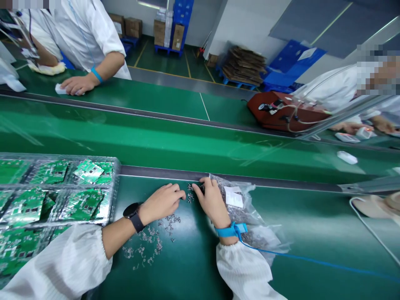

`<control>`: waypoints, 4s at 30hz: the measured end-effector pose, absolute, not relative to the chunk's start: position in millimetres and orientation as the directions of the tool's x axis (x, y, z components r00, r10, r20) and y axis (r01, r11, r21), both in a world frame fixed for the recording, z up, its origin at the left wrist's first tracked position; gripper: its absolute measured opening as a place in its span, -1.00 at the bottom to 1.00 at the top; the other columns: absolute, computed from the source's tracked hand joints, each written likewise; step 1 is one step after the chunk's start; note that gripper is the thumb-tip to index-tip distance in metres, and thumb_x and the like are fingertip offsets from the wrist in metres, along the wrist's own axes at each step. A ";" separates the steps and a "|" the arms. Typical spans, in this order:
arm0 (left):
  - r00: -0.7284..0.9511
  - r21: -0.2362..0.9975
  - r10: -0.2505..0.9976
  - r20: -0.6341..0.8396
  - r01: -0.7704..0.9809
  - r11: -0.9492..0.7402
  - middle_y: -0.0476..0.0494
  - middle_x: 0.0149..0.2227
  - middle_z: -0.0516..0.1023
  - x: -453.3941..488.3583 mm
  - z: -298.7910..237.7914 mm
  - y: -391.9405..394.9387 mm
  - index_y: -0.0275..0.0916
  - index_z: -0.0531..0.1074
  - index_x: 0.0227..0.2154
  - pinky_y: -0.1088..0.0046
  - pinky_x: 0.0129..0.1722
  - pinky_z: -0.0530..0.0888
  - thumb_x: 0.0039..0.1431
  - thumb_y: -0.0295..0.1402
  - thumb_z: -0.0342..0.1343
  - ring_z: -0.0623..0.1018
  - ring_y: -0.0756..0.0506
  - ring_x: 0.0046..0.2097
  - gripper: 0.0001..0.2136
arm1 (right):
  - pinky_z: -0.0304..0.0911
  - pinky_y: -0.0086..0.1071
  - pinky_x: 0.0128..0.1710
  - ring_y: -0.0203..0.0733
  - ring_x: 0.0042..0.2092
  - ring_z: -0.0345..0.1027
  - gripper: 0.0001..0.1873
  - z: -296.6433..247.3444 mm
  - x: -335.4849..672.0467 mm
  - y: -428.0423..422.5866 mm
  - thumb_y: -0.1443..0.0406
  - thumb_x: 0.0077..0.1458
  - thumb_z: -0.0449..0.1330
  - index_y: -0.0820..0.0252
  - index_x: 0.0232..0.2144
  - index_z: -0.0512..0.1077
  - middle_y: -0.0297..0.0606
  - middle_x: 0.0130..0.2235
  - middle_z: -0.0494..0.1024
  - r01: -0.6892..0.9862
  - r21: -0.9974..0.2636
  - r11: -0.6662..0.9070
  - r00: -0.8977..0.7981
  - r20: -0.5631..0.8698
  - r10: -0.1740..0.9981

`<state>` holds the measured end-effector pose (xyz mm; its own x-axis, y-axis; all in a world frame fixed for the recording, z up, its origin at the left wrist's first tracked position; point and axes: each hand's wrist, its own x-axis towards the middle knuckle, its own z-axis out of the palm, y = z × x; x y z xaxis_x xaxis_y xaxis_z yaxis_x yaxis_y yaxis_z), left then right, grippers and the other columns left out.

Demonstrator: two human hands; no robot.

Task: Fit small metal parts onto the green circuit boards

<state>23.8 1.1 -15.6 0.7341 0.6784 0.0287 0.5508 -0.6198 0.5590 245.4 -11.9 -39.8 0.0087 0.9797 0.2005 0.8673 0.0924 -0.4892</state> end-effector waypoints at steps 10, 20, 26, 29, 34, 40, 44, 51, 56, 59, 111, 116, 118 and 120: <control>0.643 0.459 0.762 0.083 0.654 -0.601 -0.17 -0.17 0.46 17.6 -14.4 8.0 -0.22 0.44 -0.20 0.17 -0.04 0.45 0.33 -0.55 -0.08 0.46 -0.20 -0.11 -0.79 | 0.31 -0.16 -0.03 -0.01 -0.10 0.35 -0.89 -18.9 225.0 -5.2 0.37 0.26 0.14 0.12 -0.16 0.42 -0.18 -0.15 0.41 0.795 -0.534 0.287 -0.281 0.095 0.955; 0.653 0.516 0.755 0.067 0.625 -0.586 -0.15 -0.17 0.48 19.3 -15.0 6.5 -0.21 0.45 -0.20 0.23 -0.10 0.46 0.33 -0.56 -0.07 0.47 -0.20 -0.08 -0.79 | 0.36 -0.24 -0.18 -0.12 -0.25 0.41 -0.89 -7.4 244.9 -31.7 0.31 0.21 0.22 0.10 -0.18 0.48 -0.25 -0.18 0.40 0.694 -0.710 0.123 -0.180 -0.005 0.984; 0.672 0.532 0.740 0.041 0.612 -0.585 -0.15 -0.17 0.48 20.1 -12.8 6.8 -0.22 0.46 -0.19 0.22 -0.09 0.45 0.32 -0.56 -0.05 0.46 -0.20 -0.08 -0.79 | 0.34 -0.23 -0.18 -0.13 -0.27 0.36 -0.80 -10.4 227.8 -38.9 0.48 0.08 0.15 0.12 -0.28 0.44 -0.28 -0.23 0.33 0.747 -0.649 0.145 -0.219 -0.035 0.975; 0.671 0.531 0.741 0.034 0.616 -0.582 -0.16 -0.18 0.49 20.6 -12.1 6.5 -0.22 0.47 -0.20 0.21 -0.10 0.45 0.33 -0.56 -0.06 0.46 -0.20 -0.10 -0.78 | 0.33 -0.24 -0.22 -0.15 -0.32 0.36 -0.81 -7.7 232.6 -32.7 0.48 0.02 0.15 0.13 -0.32 0.43 -0.29 -0.27 0.35 0.722 -0.680 0.125 -0.161 0.011 0.987; 0.673 0.549 0.739 0.035 0.605 -0.576 -0.16 -0.17 0.50 19.8 -13.4 6.6 -0.22 0.48 -0.20 0.23 -0.14 0.45 0.34 -0.56 -0.08 0.46 -0.19 -0.12 -0.77 | 0.39 -0.27 -0.29 -0.12 -0.27 0.42 -0.89 45.9 245.9 -41.5 0.36 0.16 0.20 0.10 -0.24 0.49 -0.22 -0.19 0.47 0.628 -0.758 0.176 -0.018 0.212 0.977; 0.680 0.555 0.733 0.027 0.599 -0.577 -0.15 -0.17 0.50 18.2 -16.1 8.4 -0.22 0.48 -0.20 0.22 -0.14 0.45 0.33 -0.57 -0.08 0.47 -0.18 -0.14 -0.76 | 0.47 -0.31 -0.29 -0.09 -0.14 0.47 -0.90 108.9 255.6 -63.4 0.26 0.26 0.29 0.04 -0.16 0.53 -0.19 -0.11 0.53 0.627 -0.731 0.270 0.041 0.377 0.926; 0.678 0.562 0.734 0.029 0.597 -0.573 -0.15 -0.17 0.50 18.3 -15.5 8.5 -0.22 0.49 -0.19 0.24 -0.16 0.45 0.31 -0.57 -0.06 0.48 -0.18 -0.14 -0.77 | 0.49 -0.25 -0.22 -0.04 -0.08 0.50 -0.85 92.1 265.0 -66.9 0.18 0.32 0.23 0.02 -0.11 0.55 -0.19 -0.09 0.59 0.706 -0.683 0.188 0.037 0.301 0.953; 0.679 0.559 0.734 0.025 0.599 -0.574 -0.15 -0.15 0.50 18.7 -15.9 8.3 -0.22 0.49 -0.18 0.23 -0.14 0.47 0.32 -0.57 -0.05 0.50 -0.17 -0.12 -0.77 | 0.45 -0.20 -0.23 -0.04 -0.19 0.52 -0.74 39.0 278.4 -71.4 0.13 0.32 0.17 0.05 -0.04 0.53 -0.15 -0.05 0.58 0.735 -0.677 0.025 0.037 0.077 0.996; 0.684 0.552 0.729 0.018 0.601 -0.577 -0.16 -0.13 0.51 19.3 -14.4 8.0 -0.22 0.49 -0.17 0.21 -0.12 0.48 0.34 -0.55 -0.06 0.51 -0.18 -0.10 -0.78 | 0.39 -0.18 -0.25 -0.01 -0.26 0.50 -0.71 13.7 278.7 -75.5 0.17 0.27 0.15 0.10 -0.03 0.53 -0.14 -0.17 0.57 0.768 -0.640 -0.013 0.033 0.019 0.999; 0.677 0.547 0.736 0.009 0.612 -0.571 -0.16 -0.13 0.52 20.4 -12.3 7.1 -0.22 0.48 -0.15 0.17 -0.10 0.49 0.37 -0.54 -0.07 0.51 -0.20 -0.09 -0.78 | 0.37 -0.20 -0.27 -0.02 -0.29 0.48 -0.72 3.5 271.5 -76.6 0.21 0.26 0.13 0.11 -0.04 0.53 -0.16 -0.23 0.56 0.776 -0.631 -0.015 0.027 0.009 1.000; 0.740 0.828 0.670 -0.062 0.412 -0.380 0.06 -0.40 0.54 26.8 1.1 22.2 -0.17 0.45 -0.36 0.49 -0.32 0.37 0.14 -0.49 0.09 0.51 0.00 -0.34 -0.91 | 0.42 -0.24 -0.18 -0.11 -0.26 0.47 -0.73 -21.8 211.0 -77.8 0.23 0.39 0.09 0.14 -0.01 0.54 -0.16 -0.17 0.61 0.593 -0.804 0.050 0.061 0.106 0.993; 0.763 0.589 0.644 -0.053 0.545 -0.597 0.01 -0.38 0.42 24.4 4.4 21.9 -0.18 0.45 -0.37 0.44 -0.38 0.33 0.25 -0.40 0.05 0.40 -0.02 -0.40 -0.90 | 0.40 -0.25 -0.22 -0.11 -0.25 0.44 -0.73 -15.4 223.8 -75.8 0.21 0.41 0.07 0.11 -0.07 0.56 -0.15 -0.16 0.58 0.609 -0.792 0.032 0.160 0.163 0.974; 0.759 0.515 0.651 0.018 0.551 -0.657 -0.06 -0.28 0.45 28.5 0.1 19.5 -0.19 0.48 -0.26 0.37 -0.27 0.41 0.36 -0.36 0.00 0.45 -0.08 -0.29 -0.85 | 0.39 -0.25 -0.24 -0.11 -0.27 0.43 -0.74 -12.2 232.5 -74.7 0.22 0.40 0.08 0.12 -0.09 0.56 -0.16 -0.18 0.58 0.623 -0.781 0.026 0.206 0.196 0.959; 0.765 0.505 0.639 0.081 0.521 -0.688 -0.15 -0.10 0.49 33.8 -6.5 17.1 -0.20 0.47 -0.06 0.29 -0.09 0.46 0.43 -0.36 -0.04 0.49 -0.15 -0.10 -0.80 | 0.38 -0.25 -0.25 -0.12 -0.31 0.42 -0.75 -10.0 241.4 -73.9 0.21 0.39 0.10 0.13 -0.09 0.56 -0.19 -0.22 0.58 0.640 -0.768 0.005 0.245 0.210 0.947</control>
<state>33.8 17.1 -6.5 0.7651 0.6389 0.0806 0.5212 -0.6879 0.5050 241.4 -73.9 -10.0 0.2449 0.9465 0.2099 0.6403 0.0047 -0.7681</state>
